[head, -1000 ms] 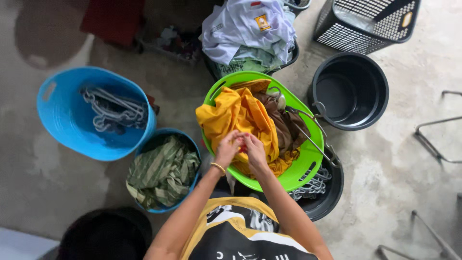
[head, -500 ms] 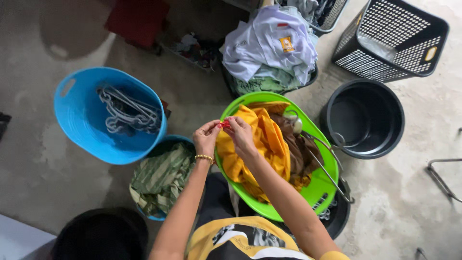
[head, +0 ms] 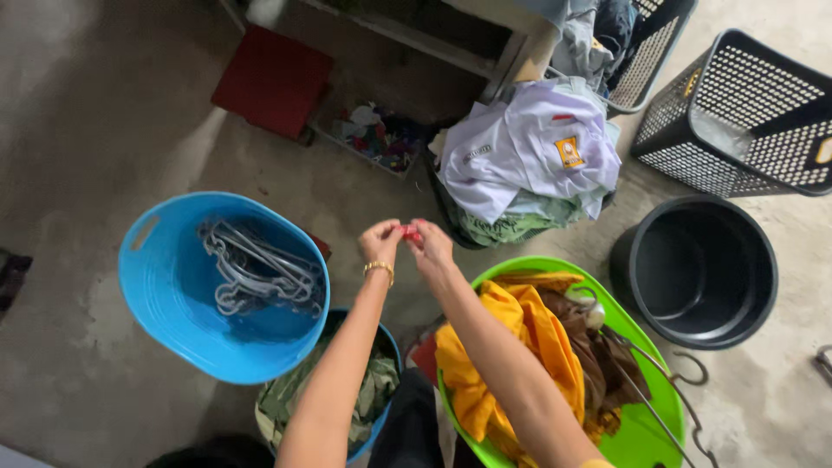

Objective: The person sorts items of clothing into different baskets and containers, handling pieces one by one to organize them with hangers.

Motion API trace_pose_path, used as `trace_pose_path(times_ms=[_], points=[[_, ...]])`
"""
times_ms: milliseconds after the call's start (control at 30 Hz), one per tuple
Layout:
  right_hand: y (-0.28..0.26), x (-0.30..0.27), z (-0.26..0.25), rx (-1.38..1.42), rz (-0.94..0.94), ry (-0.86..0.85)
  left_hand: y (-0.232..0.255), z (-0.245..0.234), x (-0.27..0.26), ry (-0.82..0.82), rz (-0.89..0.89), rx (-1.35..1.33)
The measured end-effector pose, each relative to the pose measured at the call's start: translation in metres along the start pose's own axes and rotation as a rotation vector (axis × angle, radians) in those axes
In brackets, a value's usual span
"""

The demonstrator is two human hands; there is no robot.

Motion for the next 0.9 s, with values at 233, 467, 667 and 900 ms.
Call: trace_pose_path(times_ms=[233, 467, 667, 900], points=[[-0.098, 0.047, 0.121, -0.209, -0.066, 0.09, 0.098, 0.05, 0.144, 0.19, 0.381, 0.293], [-0.073, 0.018, 0.042, -0.231, -0.284, -0.145, 0.04, 0.083, 0.058, -0.132, 0.174, 0.374], [-0.109, -0.121, -0.098, -0.427, -0.645, -0.011, 0.04, 0.089, -0.14, -0.337, 0.091, 0.145], [-0.172, -0.266, -0.262, -0.991, -1.295, 0.38, 0.039, 0.066, -0.318, -0.607, 0.512, 0.498]])
Point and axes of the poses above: each hand's wrist, its own x-axis towards the middle knuckle, its own z-axis out of the palm, y = z × x, the point moved 7 cm from there along x, towards the middle knuckle, and after that the axes turned 11 degrees about y, right-handed, at the moved point
